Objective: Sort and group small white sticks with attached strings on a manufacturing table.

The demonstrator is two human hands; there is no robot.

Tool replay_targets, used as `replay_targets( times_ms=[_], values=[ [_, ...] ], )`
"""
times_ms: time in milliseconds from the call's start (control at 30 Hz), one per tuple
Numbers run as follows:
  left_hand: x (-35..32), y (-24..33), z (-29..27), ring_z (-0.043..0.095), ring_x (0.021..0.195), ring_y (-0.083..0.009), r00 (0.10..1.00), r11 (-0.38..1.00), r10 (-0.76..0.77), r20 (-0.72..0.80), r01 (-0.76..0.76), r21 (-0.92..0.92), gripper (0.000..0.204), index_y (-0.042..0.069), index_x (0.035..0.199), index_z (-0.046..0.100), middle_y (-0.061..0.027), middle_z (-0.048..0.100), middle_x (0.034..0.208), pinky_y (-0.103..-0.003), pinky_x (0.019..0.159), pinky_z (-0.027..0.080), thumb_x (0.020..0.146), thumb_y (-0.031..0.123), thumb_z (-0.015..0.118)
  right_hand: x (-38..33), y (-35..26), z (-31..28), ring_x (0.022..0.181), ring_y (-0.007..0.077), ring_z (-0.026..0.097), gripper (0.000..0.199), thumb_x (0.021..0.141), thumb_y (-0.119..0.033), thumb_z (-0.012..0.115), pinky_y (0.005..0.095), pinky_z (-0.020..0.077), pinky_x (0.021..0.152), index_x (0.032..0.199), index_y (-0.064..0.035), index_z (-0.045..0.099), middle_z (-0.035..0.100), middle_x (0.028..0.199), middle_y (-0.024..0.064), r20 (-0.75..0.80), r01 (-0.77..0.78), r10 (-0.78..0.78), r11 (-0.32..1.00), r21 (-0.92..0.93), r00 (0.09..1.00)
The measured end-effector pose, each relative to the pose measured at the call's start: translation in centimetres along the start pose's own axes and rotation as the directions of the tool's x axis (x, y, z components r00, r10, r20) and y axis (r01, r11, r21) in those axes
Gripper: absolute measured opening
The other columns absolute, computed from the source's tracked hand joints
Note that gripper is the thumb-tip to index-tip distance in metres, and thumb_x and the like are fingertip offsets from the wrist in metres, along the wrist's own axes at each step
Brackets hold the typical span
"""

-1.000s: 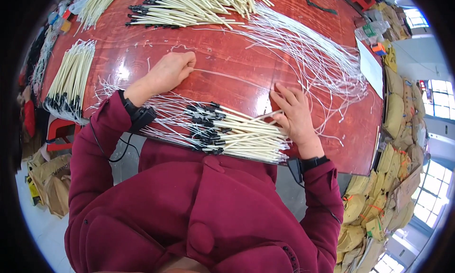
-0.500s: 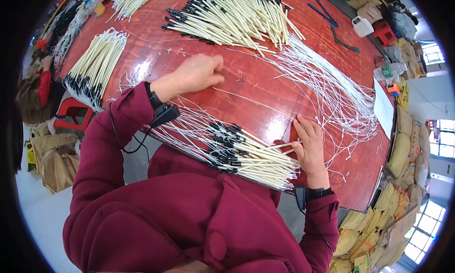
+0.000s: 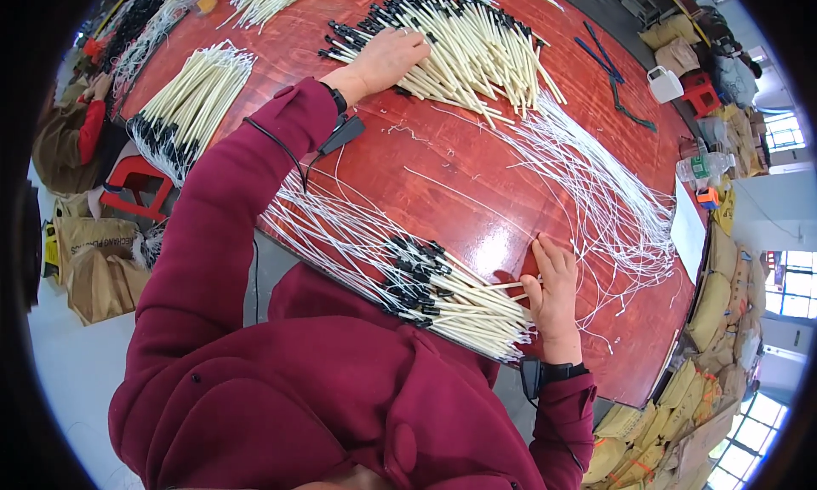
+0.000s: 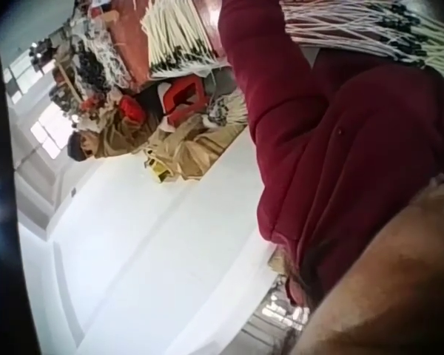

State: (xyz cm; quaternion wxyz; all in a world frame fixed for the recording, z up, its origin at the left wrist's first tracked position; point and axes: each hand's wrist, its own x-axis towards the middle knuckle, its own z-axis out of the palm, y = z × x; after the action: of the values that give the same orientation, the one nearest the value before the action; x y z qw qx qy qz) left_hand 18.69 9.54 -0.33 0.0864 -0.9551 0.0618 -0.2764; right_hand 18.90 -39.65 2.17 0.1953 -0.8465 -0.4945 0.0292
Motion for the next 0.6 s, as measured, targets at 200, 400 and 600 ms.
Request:
replay_targets(
  times_ms=[200, 400, 600],
  values=[
    [-0.2, 2.1, -4.2, 0.064, 0.097, -0.0222, 0.985, 0.993, 0.114, -0.132, -0.117, -0.015, 0.024, 0.013, 0.108, 0.063, -0.0038, 0.062, 0.099, -0.040, 0.088, 0.048, 0.085, 0.009, 0.059, 0.3, -0.2, 0.1, 0.124, 0.0352, 0.049, 0.055, 0.093, -0.035, 0.062, 0.0448, 0.0389, 0.107, 0.133, 0.0031, 0.060, 0.056, 0.141, 0.0160, 0.001, -0.019, 0.019, 1.000, 0.009, 1.000],
    [-3.3, 7.8, -8.4, 0.062, 0.094, -0.0242, 0.991, 0.937, 0.111, -0.072, -0.129, -0.324, 0.028, 0.012, 0.111, 0.064, -0.0056, 0.061, 0.097, -0.041, 0.086, 0.047, 0.084, 0.005, 0.061, 0.1, 0.5, 0.4, 0.124, 0.0350, 0.050, 0.056, 0.093, -0.036, 0.063, 0.0440, 0.0395, 0.107, 0.133, 0.0022, 0.060, 0.058, 0.138, 0.0157, -0.026, 0.008, -0.008, 1.000, -0.004, 1.000],
    [-7.5, 9.8, -9.8, 0.061, 0.093, -0.0296, 0.996, 0.881, 0.015, 0.090, 0.030, -0.473, 0.024, 0.008, 0.108, 0.065, -0.0087, 0.060, 0.096, -0.042, 0.084, 0.048, 0.084, 0.003, 0.064, 0.5, 0.2, 0.4, 0.123, 0.0347, 0.051, 0.054, 0.093, -0.034, 0.064, 0.0437, 0.0397, 0.106, 0.132, 0.0017, 0.061, 0.059, 0.136, 0.0154, -0.043, 0.009, -0.008, 1.000, 0.014, 0.999]
  ],
)
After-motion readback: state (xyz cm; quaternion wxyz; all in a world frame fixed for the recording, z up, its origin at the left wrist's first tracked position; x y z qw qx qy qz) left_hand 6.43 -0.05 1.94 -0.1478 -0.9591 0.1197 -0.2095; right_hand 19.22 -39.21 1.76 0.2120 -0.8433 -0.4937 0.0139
